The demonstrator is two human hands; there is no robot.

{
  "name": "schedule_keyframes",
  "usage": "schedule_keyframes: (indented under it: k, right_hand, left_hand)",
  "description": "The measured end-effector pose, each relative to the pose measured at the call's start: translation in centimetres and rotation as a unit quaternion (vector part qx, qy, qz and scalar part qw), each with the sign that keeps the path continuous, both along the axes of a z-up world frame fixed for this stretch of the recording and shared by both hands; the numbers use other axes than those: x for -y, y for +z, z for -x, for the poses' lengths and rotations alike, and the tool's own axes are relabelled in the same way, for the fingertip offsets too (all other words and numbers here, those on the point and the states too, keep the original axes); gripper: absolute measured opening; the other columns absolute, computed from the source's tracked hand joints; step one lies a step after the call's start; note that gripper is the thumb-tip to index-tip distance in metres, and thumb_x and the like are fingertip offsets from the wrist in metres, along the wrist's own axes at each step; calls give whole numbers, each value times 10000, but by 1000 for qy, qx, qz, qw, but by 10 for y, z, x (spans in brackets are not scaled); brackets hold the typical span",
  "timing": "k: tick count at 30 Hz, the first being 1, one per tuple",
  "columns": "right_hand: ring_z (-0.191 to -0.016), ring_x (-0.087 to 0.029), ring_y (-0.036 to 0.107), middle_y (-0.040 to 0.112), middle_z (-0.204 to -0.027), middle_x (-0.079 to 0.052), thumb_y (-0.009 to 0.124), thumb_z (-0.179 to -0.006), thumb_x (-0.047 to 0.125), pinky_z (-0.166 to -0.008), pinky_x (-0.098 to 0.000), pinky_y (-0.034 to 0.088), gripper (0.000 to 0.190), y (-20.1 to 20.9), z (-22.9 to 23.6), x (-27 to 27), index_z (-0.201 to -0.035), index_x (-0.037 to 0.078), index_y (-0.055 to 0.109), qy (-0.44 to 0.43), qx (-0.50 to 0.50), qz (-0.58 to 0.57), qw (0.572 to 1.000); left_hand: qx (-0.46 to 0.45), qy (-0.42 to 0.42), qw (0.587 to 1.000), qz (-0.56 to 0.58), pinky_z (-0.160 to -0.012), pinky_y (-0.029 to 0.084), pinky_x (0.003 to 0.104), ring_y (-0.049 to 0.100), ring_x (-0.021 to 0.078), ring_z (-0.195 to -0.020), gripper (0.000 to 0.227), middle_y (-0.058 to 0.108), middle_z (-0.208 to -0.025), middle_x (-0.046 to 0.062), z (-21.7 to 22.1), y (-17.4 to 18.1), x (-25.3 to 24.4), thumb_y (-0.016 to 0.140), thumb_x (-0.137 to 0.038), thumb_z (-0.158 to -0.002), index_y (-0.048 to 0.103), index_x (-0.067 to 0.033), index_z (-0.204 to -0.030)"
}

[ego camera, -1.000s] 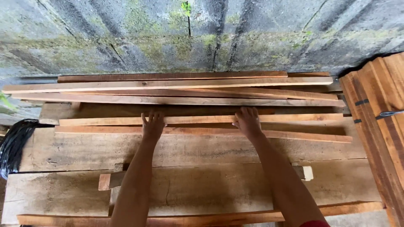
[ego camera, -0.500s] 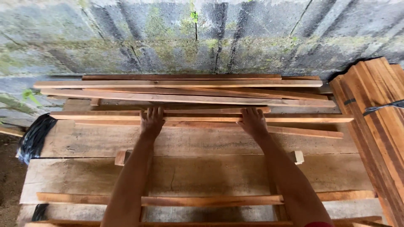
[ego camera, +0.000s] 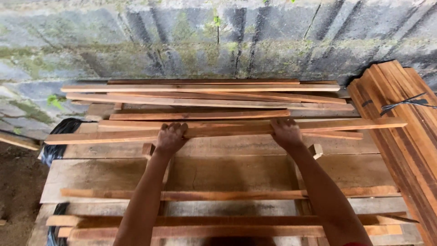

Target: The person is selecting, aligning, and stacking thin wooden strips on a jig on a workbench.

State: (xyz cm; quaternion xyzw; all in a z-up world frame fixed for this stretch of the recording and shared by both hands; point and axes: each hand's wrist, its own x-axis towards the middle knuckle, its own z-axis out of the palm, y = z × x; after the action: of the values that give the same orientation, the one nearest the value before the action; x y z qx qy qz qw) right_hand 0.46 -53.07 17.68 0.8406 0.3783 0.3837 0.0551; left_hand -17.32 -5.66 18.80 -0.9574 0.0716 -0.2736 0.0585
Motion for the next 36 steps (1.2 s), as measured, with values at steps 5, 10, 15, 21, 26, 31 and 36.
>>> schedule_keyframes:
  k: [5, 10, 15, 21, 26, 31, 36]
  right_hand:
    - [-874, -272, 735, 706, -899, -64, 862, -677, 403, -840, -410, 560, 478, 57, 69, 1, -1065, 181, 694, -20, -127, -20, 992]
    - [-935, -307, 718, 681, -899, -107, 788, -809, 527, -925, -414, 521, 510, 91, 126, 4, -1091, 112, 690, 28, -159, -57, 985]
    - [-868, -262, 691, 634, -858, -63, 746, -789, 609, -859, -383, 535, 524, 89, 154, 18, -1023, 143, 701, 55, -87, 5, 995]
    - [-741, -191, 692, 633, -756, 3, 728, -807, 617, -703, -328, 554, 435, 66, 188, 36, -975, 219, 669, 24, -125, -4, 992]
    - [-722, -234, 702, 660, -813, -13, 800, -784, 491, -684, -377, 564, 359, 73, 225, 39, -963, 207, 673, 26, -168, -14, 985]
    - [-887, -267, 709, 664, -903, -55, 732, -875, 450, -820, -409, 547, 347, 74, 258, 48, -1039, 144, 722, 51, -223, -38, 973]
    - [-1099, -300, 646, 635, -1048, -53, 604, -970, 512, -995, -468, 490, 370, 37, 274, 61, -1095, 171, 674, -34, -396, -5, 918]
  left_hand:
    - [-81, -6, 992, 92, -905, 534, 478, 703, 255, -911, 541, 672, -884, 46, 62, 91, 40, 678, -668, -809, 637, -185, -1052]
    - [-86, 10, 996, 18, -960, 513, 436, 671, 214, -986, 473, 623, -950, 0, 94, 68, 29, 645, -616, -862, 615, -217, -1114]
    - [-72, 6, 997, -36, -694, 518, 481, 663, 316, -688, 232, 615, -743, 104, 138, 53, 38, 752, -361, -831, 648, -154, -820]
    - [-177, 53, 982, 37, -627, 601, 476, 757, 322, -685, 573, 722, -769, 58, 173, 115, 70, 768, -585, -729, 636, -359, -1239]
    - [-108, -50, 986, 116, -812, 552, 408, 731, 258, -874, 390, 716, -938, 52, 181, 15, 55, 702, -570, -843, 692, -231, -1037]
    - [-71, -62, 989, 111, -767, 535, 400, 680, 244, -808, 442, 601, -823, 32, 211, 4, 77, 477, -577, -1020, 646, -174, -956]
    - [-70, -32, 995, 57, -773, 497, 404, 649, 255, -893, 415, 568, -952, 41, 237, -27, 90, 430, -539, -1041, 609, -168, -1096]
